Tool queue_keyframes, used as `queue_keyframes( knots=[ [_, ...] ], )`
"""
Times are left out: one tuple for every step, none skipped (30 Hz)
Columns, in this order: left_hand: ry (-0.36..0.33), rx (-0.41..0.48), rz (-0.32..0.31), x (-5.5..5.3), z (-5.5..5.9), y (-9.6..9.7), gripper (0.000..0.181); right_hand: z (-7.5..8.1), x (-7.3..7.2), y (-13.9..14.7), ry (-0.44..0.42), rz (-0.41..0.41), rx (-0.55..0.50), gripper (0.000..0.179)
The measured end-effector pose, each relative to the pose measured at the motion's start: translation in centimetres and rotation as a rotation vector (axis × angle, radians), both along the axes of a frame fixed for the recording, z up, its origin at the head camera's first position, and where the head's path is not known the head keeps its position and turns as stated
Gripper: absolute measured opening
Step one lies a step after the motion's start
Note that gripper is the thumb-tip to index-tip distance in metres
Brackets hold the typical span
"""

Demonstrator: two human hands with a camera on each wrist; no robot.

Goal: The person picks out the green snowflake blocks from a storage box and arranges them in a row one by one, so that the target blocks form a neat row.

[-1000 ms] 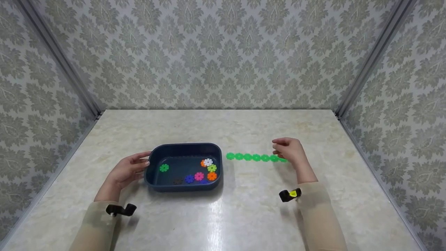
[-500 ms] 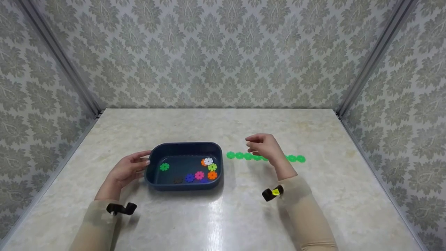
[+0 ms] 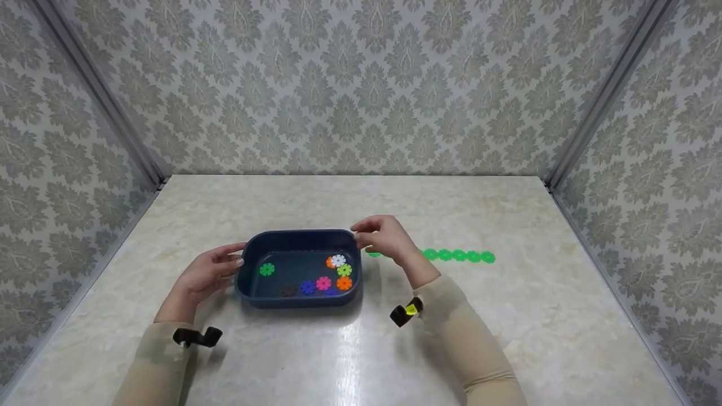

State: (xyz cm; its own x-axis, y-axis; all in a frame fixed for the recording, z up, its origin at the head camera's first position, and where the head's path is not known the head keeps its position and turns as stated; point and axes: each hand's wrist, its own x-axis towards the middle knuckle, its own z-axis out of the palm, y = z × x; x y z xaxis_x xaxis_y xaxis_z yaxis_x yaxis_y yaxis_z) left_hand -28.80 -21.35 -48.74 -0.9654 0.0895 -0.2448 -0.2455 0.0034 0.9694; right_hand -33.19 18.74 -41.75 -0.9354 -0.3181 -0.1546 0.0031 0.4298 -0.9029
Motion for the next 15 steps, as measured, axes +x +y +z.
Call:
queue_keyframes(
  knots=[
    [0.0,0.001,-0.004,0.0,0.0,0.0,0.055,0.0,0.1,-0.7,0.006,0.015,0.004,0.035],
    [0.001,0.004,-0.005,0.0,0.1,0.0,0.055,0.0,0.2,-1.3,0.012,0.032,0.006,0.035],
    [0.001,0.006,-0.007,0.0,0.1,0.0,0.055,0.0,0.2,-2.0,0.019,0.05,0.006,0.036],
    [0.0,0.006,-0.006,0.1,0.1,0.0,0.055,0.0,0.3,-2.7,0.025,0.067,0.008,0.036],
    [0.0,0.005,-0.007,0.1,0.2,0.0,0.055,0.0,0.3,-3.3,0.028,0.08,0.007,0.036],
    [0.0,0.004,-0.005,0.1,0.2,0.0,0.055,0.0,0.4,-4.0,0.026,0.093,0.002,0.035],
    [-0.001,-0.002,-0.001,0.1,0.1,0.0,0.054,-0.1,0.4,-4.6,0.024,0.106,-0.002,0.034],
    [0.0,-0.003,0.0,0.0,0.1,0.0,0.054,-0.1,0.4,-5.2,0.022,0.12,-0.005,0.033],
    [-0.002,-0.007,0.0,0.0,0.0,0.0,0.054,-0.2,0.4,-5.8,0.02,0.134,-0.009,0.031],
    [-0.003,-0.009,0.003,0.0,-0.1,0.0,0.054,-0.2,0.5,-6.4,0.02,0.146,-0.011,0.029],
    [-0.005,-0.009,0.007,-0.1,-0.1,0.0,0.053,-0.3,0.6,-6.9,0.018,0.16,-0.017,0.029],
    [-0.006,-0.011,0.008,-0.1,-0.1,0.0,0.054,-0.4,0.6,-7.5,0.012,0.171,-0.024,0.028],
    [-0.006,-0.012,0.007,-0.2,-0.1,0.0,0.054,-0.5,0.7,-8.1,0.013,0.182,-0.028,0.027],
    [-0.006,-0.012,0.007,-0.2,-0.1,0.0,0.054,-0.6,0.7,-8.6,0.014,0.193,-0.032,0.027],
    [-0.006,-0.015,0.009,-0.2,-0.1,0.0,0.054,-0.7,0.8,-9.2,0.011,0.202,-0.04,0.028]
  ],
)
